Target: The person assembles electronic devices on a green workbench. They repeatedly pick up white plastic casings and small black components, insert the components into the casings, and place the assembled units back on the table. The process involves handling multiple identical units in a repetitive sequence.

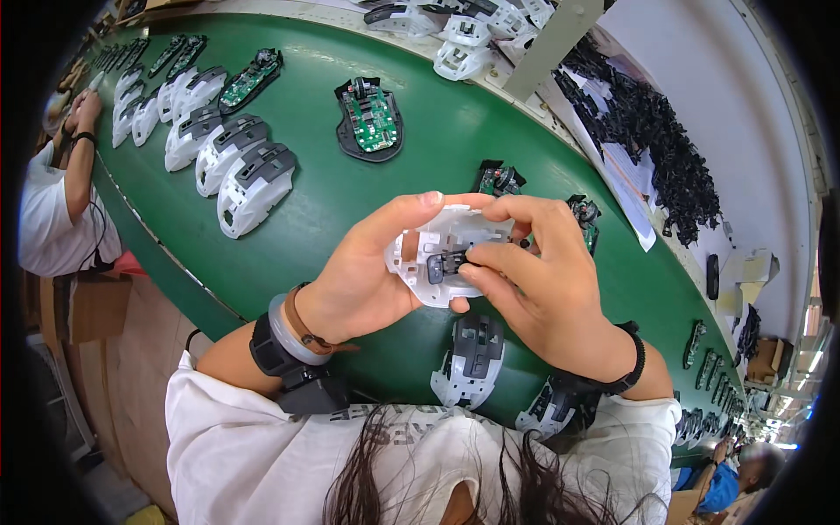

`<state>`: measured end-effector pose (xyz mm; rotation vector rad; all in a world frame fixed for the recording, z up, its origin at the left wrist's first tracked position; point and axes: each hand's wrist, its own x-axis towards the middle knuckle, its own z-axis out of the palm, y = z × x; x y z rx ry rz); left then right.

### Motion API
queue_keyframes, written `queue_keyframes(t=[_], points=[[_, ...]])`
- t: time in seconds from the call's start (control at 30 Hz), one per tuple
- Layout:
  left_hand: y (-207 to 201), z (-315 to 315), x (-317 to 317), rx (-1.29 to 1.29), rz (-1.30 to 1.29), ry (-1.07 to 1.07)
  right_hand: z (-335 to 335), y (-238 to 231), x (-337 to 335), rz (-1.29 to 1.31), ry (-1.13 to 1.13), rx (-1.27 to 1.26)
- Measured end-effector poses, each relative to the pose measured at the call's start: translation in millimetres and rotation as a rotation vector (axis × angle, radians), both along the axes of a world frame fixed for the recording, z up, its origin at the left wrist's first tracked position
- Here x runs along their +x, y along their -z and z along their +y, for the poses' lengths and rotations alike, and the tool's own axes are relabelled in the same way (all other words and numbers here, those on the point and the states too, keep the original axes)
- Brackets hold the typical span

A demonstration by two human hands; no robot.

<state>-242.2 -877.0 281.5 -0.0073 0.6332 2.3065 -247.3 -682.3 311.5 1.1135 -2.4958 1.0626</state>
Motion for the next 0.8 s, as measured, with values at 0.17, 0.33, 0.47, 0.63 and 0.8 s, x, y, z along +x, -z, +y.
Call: queue_keyframes(t=[0.17,0.33,0.47,0.63,0.8], points=[[-5.5,1.4,1.5,-0.170,0.129,-0.030,0.2,-4.1,-2.9,0.093,0.057,0.119],[-8.9,2.7,4.0,-0.210,0.197,-0.007,-1.9,-1.0,-4.0,0.034,0.000,0.105],[-9.8,1.8,5.1,-0.185,0.201,-0.011,4.3,-6.4,-0.2,-0.037,0.047,0.202],[-3.4,-2.3,4.8,-0.260,0.166,-0.064,20.3,-8.1,3.6,-0.176,-0.001,0.232],[-3.5,-3.4,2.9,-0.484,0.227,-0.121,13.1,-13.9,1.0,0.116,-0.132,0.152]])
